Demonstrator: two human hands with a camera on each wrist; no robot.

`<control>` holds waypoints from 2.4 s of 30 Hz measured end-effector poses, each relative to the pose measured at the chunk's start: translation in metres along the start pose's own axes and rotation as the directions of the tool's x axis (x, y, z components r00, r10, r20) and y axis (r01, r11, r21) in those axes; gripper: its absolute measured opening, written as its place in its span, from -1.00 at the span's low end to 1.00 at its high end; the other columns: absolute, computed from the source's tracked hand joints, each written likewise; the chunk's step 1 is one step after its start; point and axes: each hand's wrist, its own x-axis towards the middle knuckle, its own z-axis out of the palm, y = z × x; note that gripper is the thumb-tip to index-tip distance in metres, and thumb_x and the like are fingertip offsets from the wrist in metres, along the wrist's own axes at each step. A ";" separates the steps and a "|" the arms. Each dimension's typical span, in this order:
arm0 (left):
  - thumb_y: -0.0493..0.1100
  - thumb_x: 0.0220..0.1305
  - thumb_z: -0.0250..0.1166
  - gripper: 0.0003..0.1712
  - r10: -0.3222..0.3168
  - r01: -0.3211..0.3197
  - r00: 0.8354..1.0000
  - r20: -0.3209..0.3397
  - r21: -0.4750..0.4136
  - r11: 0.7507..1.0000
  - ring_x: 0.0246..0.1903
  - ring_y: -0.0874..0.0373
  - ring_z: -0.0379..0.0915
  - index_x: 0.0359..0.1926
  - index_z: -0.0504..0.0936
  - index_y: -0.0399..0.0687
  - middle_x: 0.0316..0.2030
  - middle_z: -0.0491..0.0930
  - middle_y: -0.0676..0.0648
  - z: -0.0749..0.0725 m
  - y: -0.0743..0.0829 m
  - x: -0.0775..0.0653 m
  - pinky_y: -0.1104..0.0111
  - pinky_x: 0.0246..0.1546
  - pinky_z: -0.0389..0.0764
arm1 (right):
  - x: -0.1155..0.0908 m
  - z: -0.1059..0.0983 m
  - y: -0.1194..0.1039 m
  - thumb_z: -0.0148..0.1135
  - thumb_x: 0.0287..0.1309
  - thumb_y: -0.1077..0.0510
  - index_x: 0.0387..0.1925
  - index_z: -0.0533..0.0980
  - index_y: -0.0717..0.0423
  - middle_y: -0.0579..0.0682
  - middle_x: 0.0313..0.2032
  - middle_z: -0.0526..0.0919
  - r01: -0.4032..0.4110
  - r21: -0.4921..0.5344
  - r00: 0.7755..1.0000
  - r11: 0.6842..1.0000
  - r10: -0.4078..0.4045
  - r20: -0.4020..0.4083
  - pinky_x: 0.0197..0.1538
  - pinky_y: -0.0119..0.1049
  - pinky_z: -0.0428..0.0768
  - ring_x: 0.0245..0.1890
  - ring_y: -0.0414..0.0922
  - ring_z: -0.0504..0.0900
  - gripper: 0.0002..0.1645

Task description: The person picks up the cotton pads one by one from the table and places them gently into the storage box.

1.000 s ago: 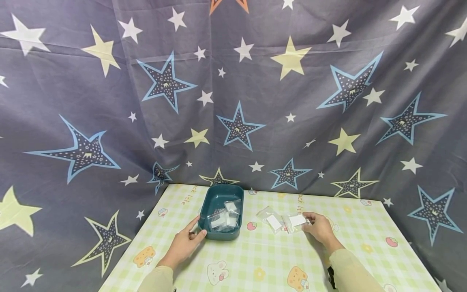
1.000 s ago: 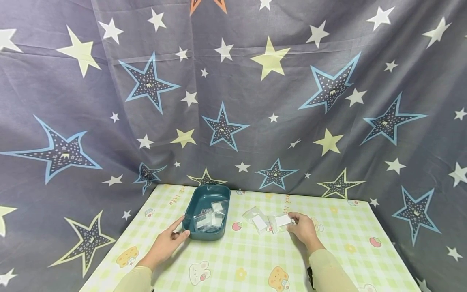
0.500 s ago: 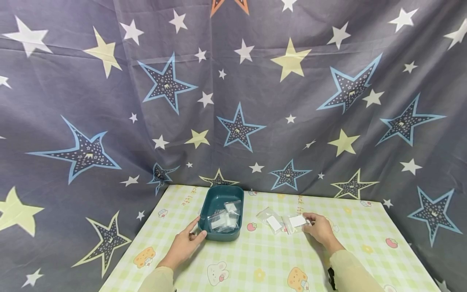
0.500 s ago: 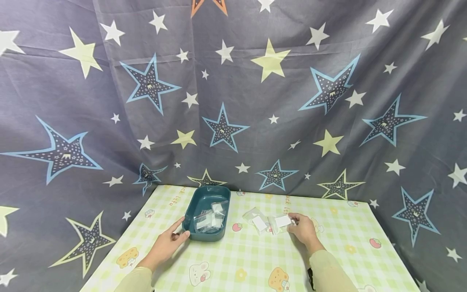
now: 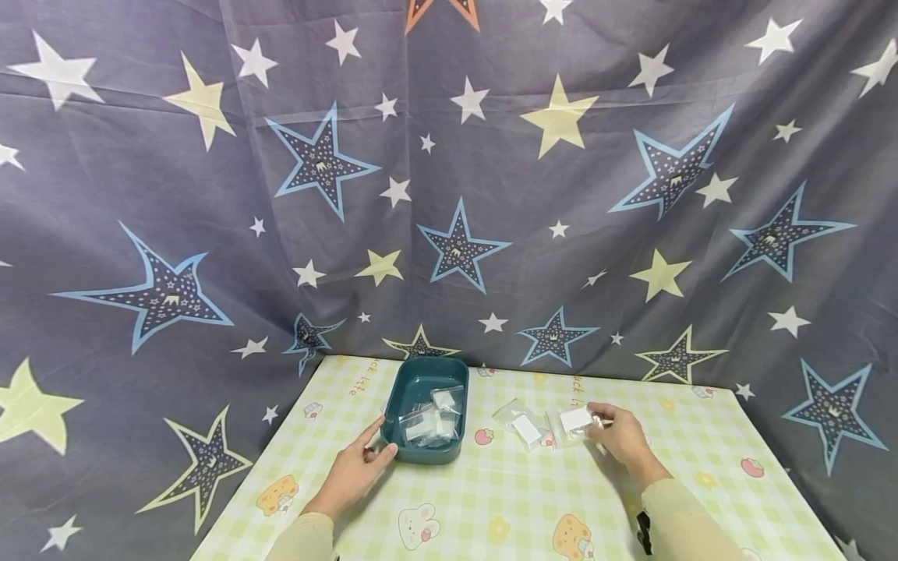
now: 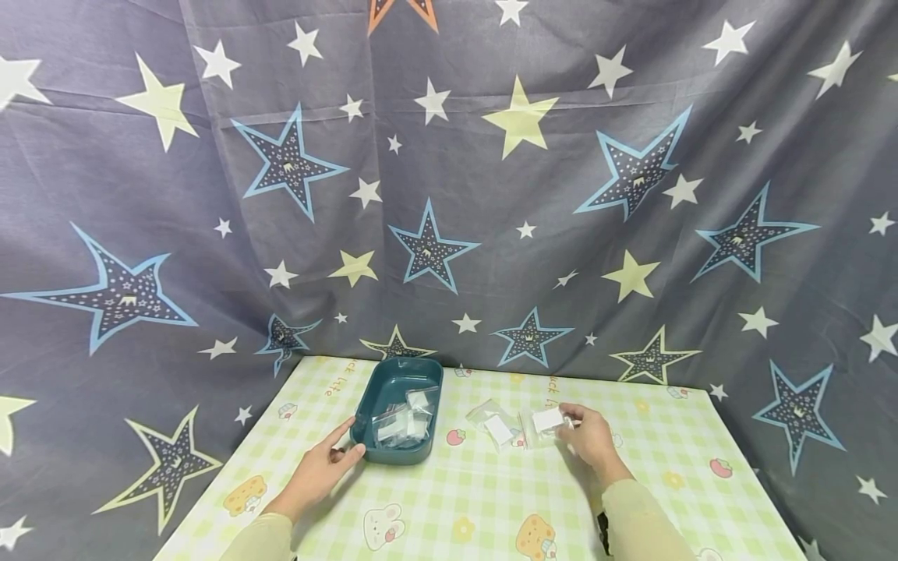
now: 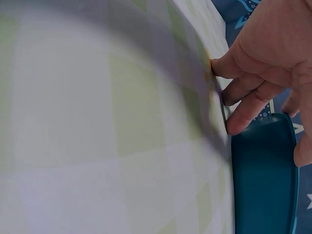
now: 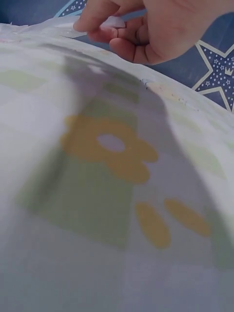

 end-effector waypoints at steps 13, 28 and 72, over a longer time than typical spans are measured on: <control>0.20 0.51 0.33 -0.17 0.007 -0.007 1.000 0.010 -0.011 1.000 -0.56 0.17 0.26 0.67 0.26 0.28 -0.59 0.41 0.07 0.000 -0.001 0.001 0.27 -0.26 0.40 | 0.001 -0.001 -0.021 0.46 0.23 0.32 0.39 0.53 0.33 0.38 0.18 0.70 0.070 0.046 0.997 0.996 -0.069 -0.025 -0.20 -0.47 0.66 -0.07 -0.02 0.71 -0.31; 0.21 0.51 0.33 -0.17 -0.002 0.002 1.000 0.017 -0.014 1.000 -0.56 0.15 0.28 0.68 0.26 0.28 -0.59 0.43 0.05 0.000 -0.001 0.000 0.27 -0.27 0.41 | -0.002 -0.010 -0.043 0.48 0.31 0.21 0.44 0.51 0.22 0.30 0.32 0.64 0.063 0.087 0.998 0.994 -0.061 -0.024 -0.10 -0.47 0.62 0.06 0.06 0.65 -0.30; 0.24 0.50 0.33 -0.16 -0.007 0.007 1.000 0.024 -0.016 1.000 -0.57 0.16 0.25 0.68 0.25 0.33 -0.59 0.41 0.06 0.001 -0.002 0.002 0.27 -0.29 0.39 | -0.001 0.039 -0.126 0.53 0.24 0.28 0.36 0.60 0.18 0.24 0.31 0.67 0.130 0.322 0.988 0.938 -0.150 0.037 -0.15 -0.49 0.61 -0.14 -0.17 0.61 -0.35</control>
